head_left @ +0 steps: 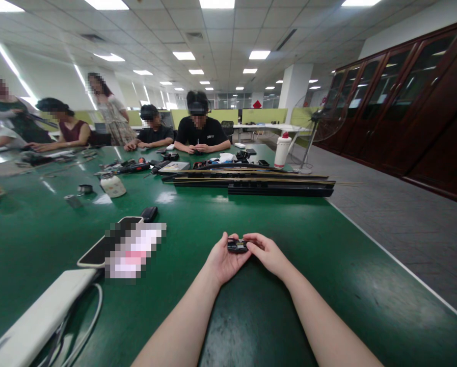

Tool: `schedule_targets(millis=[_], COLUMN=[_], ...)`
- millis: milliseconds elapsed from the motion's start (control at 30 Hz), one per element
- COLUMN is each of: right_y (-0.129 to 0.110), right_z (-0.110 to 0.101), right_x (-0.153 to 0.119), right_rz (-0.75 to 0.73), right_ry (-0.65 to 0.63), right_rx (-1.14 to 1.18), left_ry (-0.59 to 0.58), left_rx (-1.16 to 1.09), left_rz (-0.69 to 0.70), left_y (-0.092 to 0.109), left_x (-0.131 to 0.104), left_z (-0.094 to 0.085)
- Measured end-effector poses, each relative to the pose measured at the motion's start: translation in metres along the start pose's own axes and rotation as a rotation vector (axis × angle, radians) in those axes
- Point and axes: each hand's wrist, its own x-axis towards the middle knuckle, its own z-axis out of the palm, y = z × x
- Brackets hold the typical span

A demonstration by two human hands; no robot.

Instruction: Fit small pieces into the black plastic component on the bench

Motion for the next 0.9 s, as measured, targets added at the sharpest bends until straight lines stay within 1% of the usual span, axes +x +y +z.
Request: schedule_targets(millis=[533,900], right_y=[0.0003,0.0005], right_z=[0.0006,0.0004], right_x=[0.0001,0.0001], right_rz=[0.01,0.001], right_ry=[-0.001,-0.002], right_rx=[-0.002,-0.007], left_ry=[-0.03,-0.025], left_rx=[0.012,0.001], left_rz=[0.0,-0.015], left_y=[-0.0006,0.0001], left_x=[0.0014,0.0008], left_z=[-0.0012,-0.0006])
